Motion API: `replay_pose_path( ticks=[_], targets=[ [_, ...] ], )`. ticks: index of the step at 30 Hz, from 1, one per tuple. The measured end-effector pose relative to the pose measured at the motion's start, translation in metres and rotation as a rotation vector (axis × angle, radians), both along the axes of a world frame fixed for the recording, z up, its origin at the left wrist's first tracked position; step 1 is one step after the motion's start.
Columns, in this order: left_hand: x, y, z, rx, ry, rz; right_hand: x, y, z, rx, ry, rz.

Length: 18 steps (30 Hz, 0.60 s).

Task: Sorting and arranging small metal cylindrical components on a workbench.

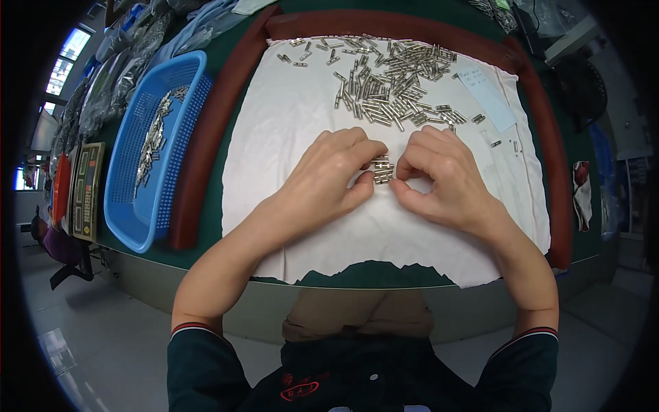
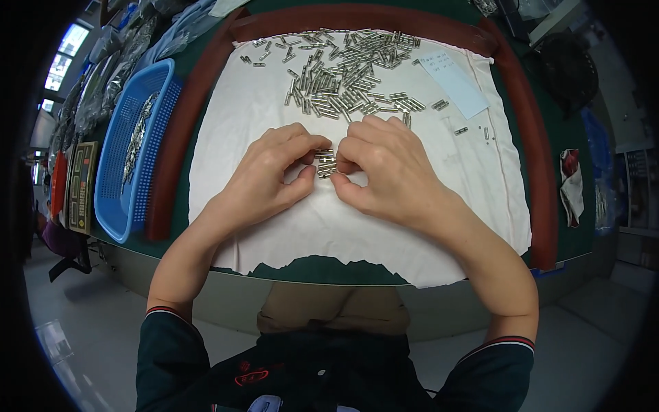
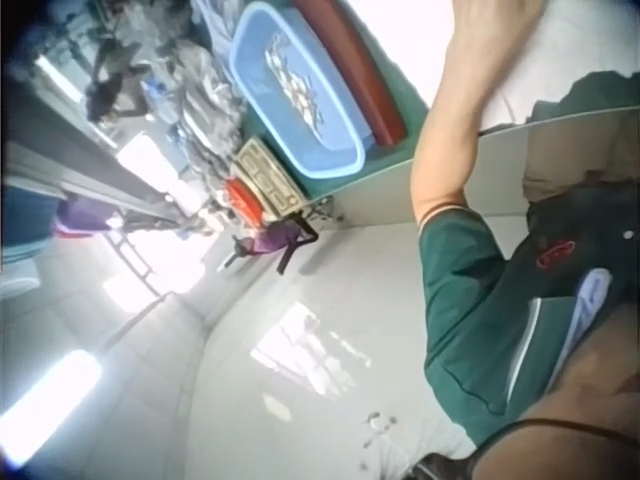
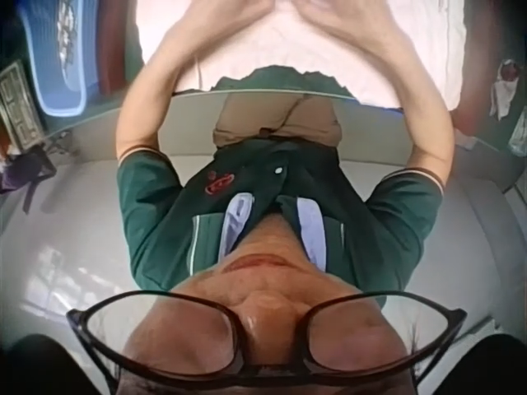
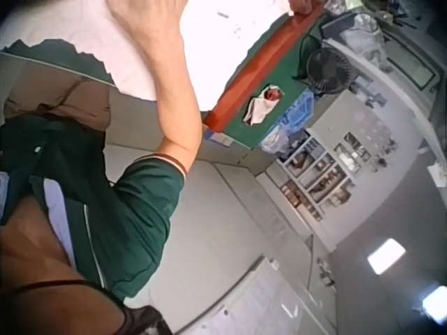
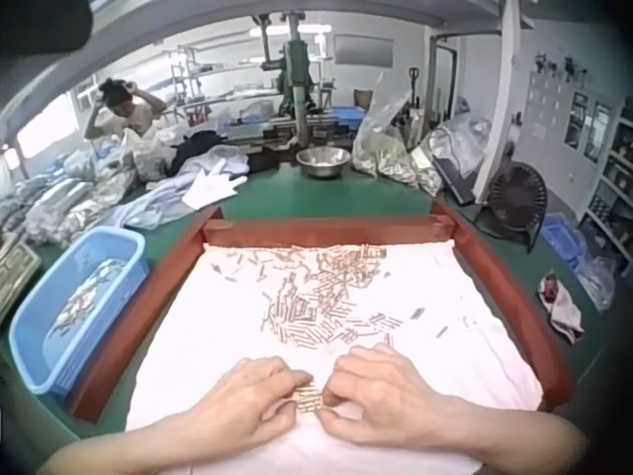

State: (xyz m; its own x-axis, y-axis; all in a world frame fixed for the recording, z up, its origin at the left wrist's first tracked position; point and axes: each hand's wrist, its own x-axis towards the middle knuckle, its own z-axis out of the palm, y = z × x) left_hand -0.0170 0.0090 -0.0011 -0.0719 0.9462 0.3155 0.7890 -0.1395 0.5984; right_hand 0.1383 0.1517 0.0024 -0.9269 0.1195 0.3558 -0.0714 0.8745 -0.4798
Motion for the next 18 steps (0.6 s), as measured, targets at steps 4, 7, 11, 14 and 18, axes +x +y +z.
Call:
replay_pose_path(
  ticks=[4, 7, 11, 14, 18],
  targets=[
    [-0.001, -0.001, -0.001, -0.047, -0.015, 0.074, 0.000, 0.006, -0.004, -0.047, 0.083, -0.069],
    [0.001, -0.001, -0.005, 0.001, -0.054, 0.075, -0.004, 0.004, -0.006, -0.022, 0.107, -0.057],
    [0.004, -0.003, -0.003, 0.031, -0.007, 0.017, -0.006, 0.008, -0.007, 0.036, 0.127, -0.168],
    [0.007, -0.003, -0.001, 0.014, -0.020, -0.011, -0.016, 0.015, -0.014, 0.099, 0.206, -0.290],
    [0.009, -0.004, 0.000, -0.007, -0.039, -0.041, -0.027, 0.017, -0.020, 0.136, 0.221, -0.282]
  ],
)
